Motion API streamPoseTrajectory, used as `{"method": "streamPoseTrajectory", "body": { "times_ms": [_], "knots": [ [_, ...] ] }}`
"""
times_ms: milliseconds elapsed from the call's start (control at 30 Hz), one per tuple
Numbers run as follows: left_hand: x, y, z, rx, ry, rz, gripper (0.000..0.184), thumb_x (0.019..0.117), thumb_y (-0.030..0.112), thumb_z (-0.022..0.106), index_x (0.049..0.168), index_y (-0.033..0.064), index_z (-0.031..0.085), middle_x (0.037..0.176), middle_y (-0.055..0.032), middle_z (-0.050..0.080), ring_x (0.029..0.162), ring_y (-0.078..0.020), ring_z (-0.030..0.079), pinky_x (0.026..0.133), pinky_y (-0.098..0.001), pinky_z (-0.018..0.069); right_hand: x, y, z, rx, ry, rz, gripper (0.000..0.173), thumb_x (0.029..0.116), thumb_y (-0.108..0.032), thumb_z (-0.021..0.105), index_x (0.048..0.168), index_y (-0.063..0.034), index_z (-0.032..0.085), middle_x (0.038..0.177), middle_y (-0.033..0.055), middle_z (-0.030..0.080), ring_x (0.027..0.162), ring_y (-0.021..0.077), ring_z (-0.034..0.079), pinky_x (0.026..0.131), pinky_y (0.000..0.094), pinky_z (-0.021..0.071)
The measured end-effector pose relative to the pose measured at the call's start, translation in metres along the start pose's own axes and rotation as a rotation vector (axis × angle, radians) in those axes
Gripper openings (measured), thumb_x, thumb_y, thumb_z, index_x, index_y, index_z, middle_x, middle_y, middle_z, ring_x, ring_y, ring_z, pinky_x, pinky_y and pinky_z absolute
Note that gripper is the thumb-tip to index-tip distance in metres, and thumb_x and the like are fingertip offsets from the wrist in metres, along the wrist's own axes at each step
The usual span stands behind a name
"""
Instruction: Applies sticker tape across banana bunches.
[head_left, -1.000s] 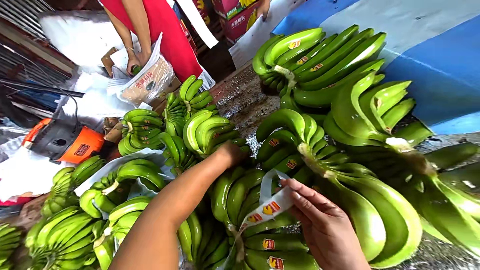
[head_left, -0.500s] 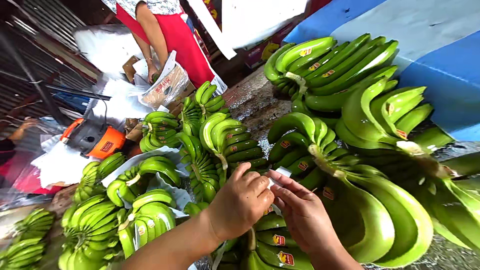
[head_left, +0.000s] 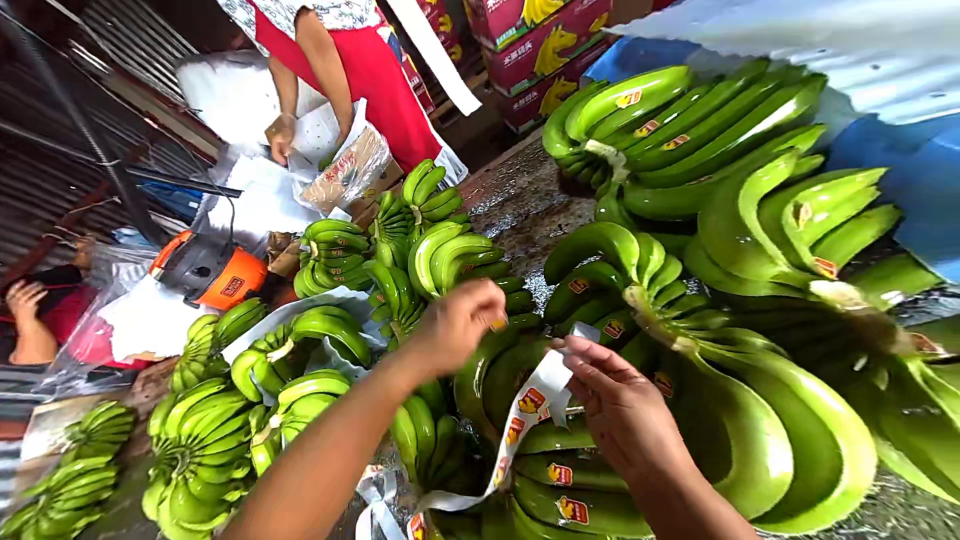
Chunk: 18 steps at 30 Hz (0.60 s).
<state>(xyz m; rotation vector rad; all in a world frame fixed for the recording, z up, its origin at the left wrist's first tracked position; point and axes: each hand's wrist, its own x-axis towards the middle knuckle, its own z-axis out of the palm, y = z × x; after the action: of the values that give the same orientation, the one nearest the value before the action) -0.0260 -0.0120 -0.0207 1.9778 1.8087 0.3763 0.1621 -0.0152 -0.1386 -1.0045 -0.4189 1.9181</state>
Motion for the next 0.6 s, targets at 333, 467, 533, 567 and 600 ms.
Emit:
{"method": "streamPoseTrajectory", "body": {
  "times_ms": [333,467,533,567,600],
  "knots": [
    [0.094,-0.08,0.061,0.47,-0.627,-0.154,0.026,0.1057,0.011,0.049,0.117,0.0004,0.07,0.118,-0.0228,0.069,0.116,-0.0416,0.064,0.098,-0.0631,0.0486,0.007,-0.004,-0.015,-0.269,-0.203,-0.297,0.042,0.0796,0.008,0.072,0.121,-0.0026,0.07,0.113,0.0061,0.073,0.094,0.0136,0.073,0.08,0.0258,0.063],
    [0.105,-0.079,0.074,0.54,-0.672,-0.24,0.041,0.1119,0.023,0.036,0.127,-0.0011,0.065,0.123,-0.0261,0.066,0.12,-0.0441,0.062,0.098,-0.0632,0.0484,0.016,-0.008,-0.004,-0.361,-0.226,-0.407,0.025,0.0827,0.007,0.072,0.105,-0.0026,0.076,0.105,0.0059,0.077,0.093,0.0136,0.075,0.082,0.0257,0.0628],
    [0.108,-0.085,0.081,0.672,-0.668,-0.062,0.035,0.1077,0.005,0.039,0.137,0.0015,0.059,0.123,-0.0248,0.066,0.118,-0.0435,0.063,0.098,-0.0604,0.0489,0.022,-0.013,0.004,-0.461,-0.217,-0.445,0.019,0.0839,0.005,0.071,0.101,-0.0037,0.075,0.101,0.0038,0.077,0.091,0.0119,0.074,0.081,0.025,0.0628],
    [0.108,-0.09,0.082,0.692,-0.596,0.028,0.036,0.1054,0.0,0.042,0.137,0.0019,0.059,0.124,-0.0234,0.066,0.119,-0.0416,0.062,0.103,-0.0581,0.0466,0.025,-0.016,0.008,-0.515,-0.208,-0.457,0.017,0.0844,0.005,0.07,0.099,-0.0043,0.074,0.097,0.0027,0.077,0.087,0.0108,0.075,0.078,0.0243,0.0631],
    [0.109,-0.094,0.08,0.679,-0.511,0.112,0.034,0.1033,-0.002,0.045,0.133,0.0009,0.062,0.124,-0.0229,0.066,0.119,-0.0407,0.062,0.103,-0.0565,0.0453,0.029,-0.019,0.014,-0.556,-0.191,-0.459,0.017,0.0844,0.004,0.068,0.097,-0.0047,0.074,0.093,0.0016,0.077,0.081,0.0093,0.074,0.073,0.0231,0.0628]
  ]
}}
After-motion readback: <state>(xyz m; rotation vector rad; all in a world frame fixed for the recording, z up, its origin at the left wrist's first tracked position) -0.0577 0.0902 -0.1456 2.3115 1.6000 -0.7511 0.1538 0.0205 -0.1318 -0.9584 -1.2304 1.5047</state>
